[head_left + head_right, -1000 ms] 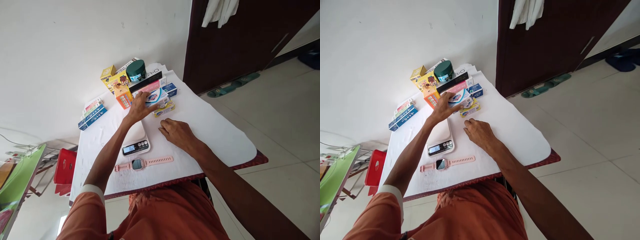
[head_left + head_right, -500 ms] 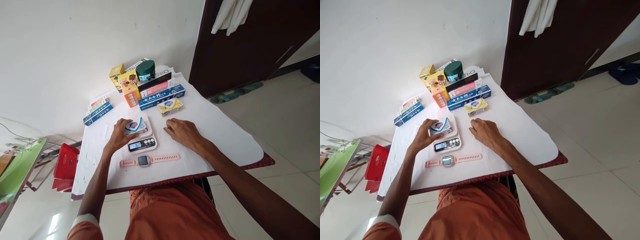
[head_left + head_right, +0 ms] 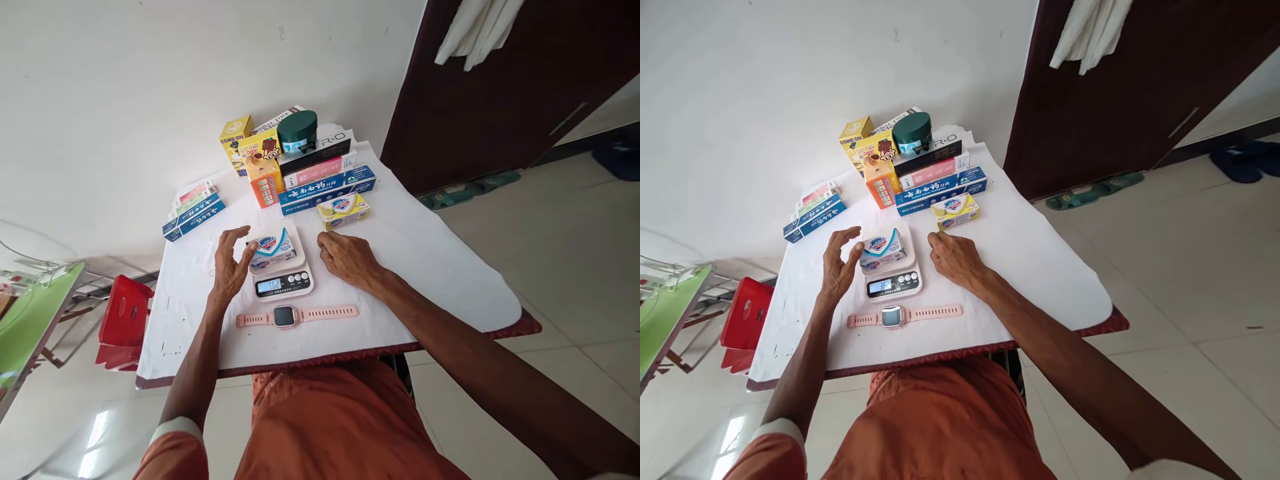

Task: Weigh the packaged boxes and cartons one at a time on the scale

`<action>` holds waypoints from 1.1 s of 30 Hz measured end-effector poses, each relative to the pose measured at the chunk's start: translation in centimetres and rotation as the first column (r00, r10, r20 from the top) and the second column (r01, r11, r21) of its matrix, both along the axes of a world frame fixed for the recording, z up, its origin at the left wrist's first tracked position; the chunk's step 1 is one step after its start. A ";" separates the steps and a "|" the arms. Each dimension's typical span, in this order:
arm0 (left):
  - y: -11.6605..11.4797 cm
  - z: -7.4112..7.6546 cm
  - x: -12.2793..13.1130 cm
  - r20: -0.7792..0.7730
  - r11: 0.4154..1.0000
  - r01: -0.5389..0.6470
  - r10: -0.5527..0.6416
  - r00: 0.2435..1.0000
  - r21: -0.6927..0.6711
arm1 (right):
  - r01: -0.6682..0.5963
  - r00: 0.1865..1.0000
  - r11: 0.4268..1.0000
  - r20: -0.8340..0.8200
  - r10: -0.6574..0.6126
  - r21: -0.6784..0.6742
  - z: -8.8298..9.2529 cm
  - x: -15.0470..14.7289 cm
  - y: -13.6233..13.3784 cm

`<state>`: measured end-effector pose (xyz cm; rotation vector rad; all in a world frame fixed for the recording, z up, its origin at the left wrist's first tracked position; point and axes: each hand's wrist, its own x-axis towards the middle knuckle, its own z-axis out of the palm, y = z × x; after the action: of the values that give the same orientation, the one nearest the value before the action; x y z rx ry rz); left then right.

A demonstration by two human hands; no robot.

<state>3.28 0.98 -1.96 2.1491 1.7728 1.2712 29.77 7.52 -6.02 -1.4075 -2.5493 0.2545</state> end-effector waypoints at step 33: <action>15.2 2.4 -17.6 -0.020 0.686 -0.700 0.712 0.702 -0.198 | -0.046 0.927 0.869 -0.303 0.221 0.492 -4.2 1.3 1.8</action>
<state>-14.31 16.19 0.46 1.3052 2.7041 1.1628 31.10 9.37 -10.23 -0.9031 -2.2059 -0.0978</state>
